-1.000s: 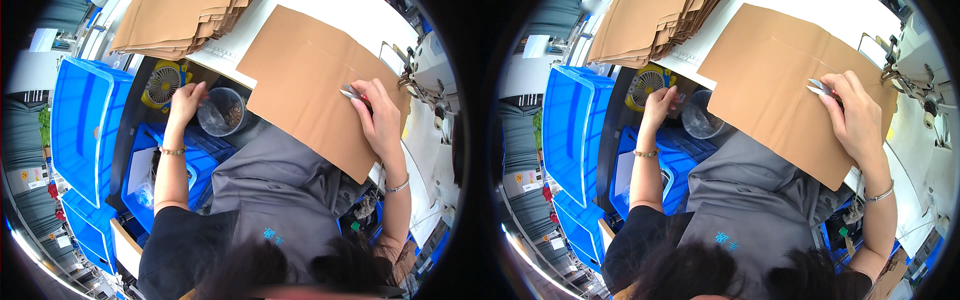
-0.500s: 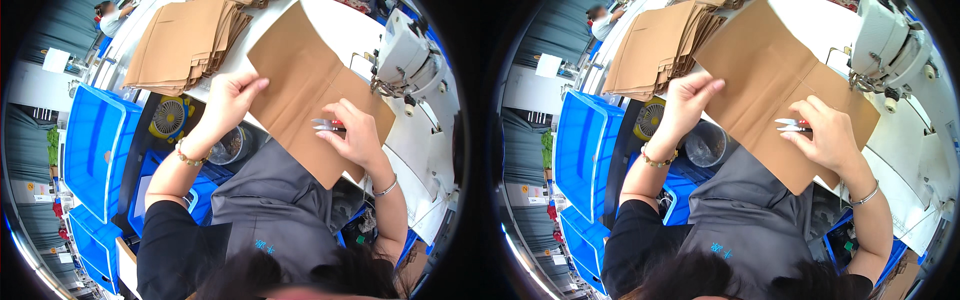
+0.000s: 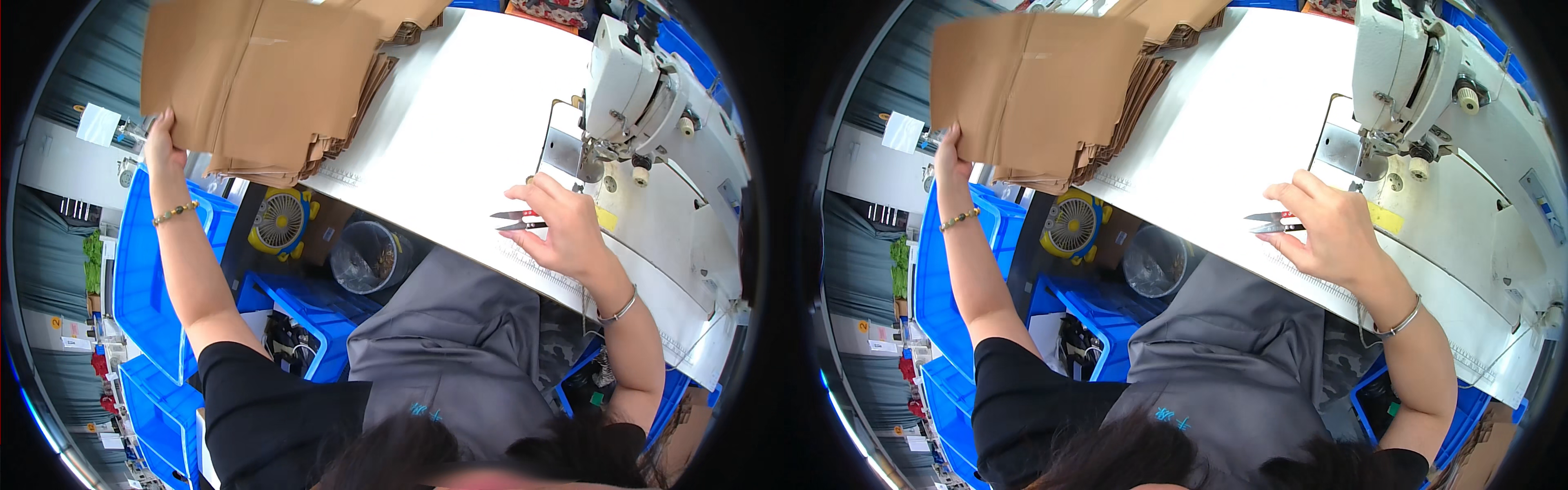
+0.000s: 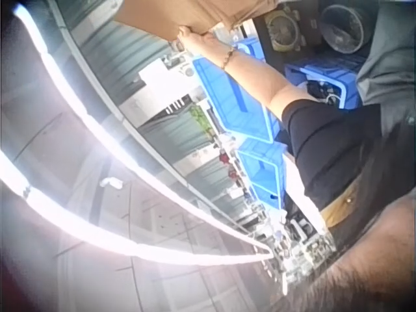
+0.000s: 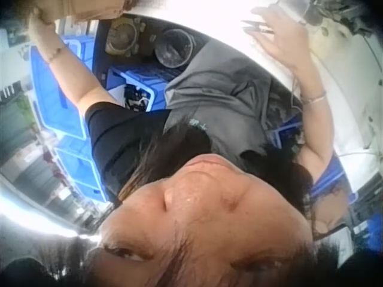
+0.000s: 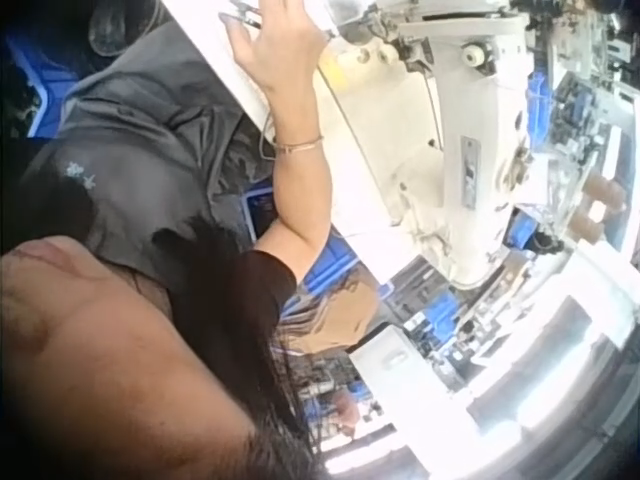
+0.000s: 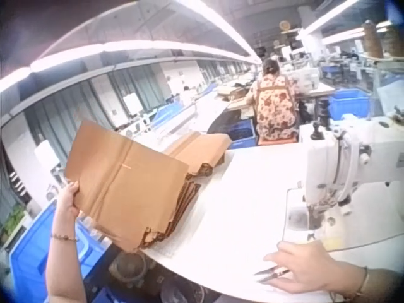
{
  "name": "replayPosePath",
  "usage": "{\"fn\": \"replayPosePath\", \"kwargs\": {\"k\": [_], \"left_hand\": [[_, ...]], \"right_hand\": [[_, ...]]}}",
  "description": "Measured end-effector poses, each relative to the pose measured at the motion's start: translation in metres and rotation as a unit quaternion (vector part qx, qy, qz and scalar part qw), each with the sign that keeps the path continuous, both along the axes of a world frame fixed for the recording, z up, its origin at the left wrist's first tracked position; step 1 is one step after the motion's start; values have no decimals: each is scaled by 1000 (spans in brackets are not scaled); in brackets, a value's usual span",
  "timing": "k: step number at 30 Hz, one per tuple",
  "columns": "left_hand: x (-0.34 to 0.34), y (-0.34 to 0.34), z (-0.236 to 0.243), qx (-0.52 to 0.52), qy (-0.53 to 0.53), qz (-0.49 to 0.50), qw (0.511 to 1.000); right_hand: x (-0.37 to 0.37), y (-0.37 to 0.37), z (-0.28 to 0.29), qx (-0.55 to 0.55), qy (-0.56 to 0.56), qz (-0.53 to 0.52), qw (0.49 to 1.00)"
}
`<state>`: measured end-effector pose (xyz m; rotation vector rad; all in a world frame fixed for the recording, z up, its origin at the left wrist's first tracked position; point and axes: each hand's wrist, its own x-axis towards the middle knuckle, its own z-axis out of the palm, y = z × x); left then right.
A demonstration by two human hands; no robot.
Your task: Sewing and trimming brown leather pieces using an industrial sewing machine.
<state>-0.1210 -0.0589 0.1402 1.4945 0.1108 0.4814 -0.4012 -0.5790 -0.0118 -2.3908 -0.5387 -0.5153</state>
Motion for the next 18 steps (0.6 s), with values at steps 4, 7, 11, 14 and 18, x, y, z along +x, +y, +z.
{"fn": "replayPosePath", "kwargs": {"k": [4,7,11,14,18], "left_hand": [[14,59,-50,42,49,57,996],[18,58,-75,225,140,69,962],[20,-15,-53,654,-91,183,728],[24,-129,-24,675,-173,38,717],[40,-254,-30,725,-242,-76,641]], "right_hand": [[-5,-3,4,-14,8,-4,1000],[-4,-3,-3,-23,20,-14,999],[0,-2,-10,-49,33,-14,998],[0,-6,-15,-56,38,-17,998],[-1,-5,-13,-42,16,-10,999]]}}
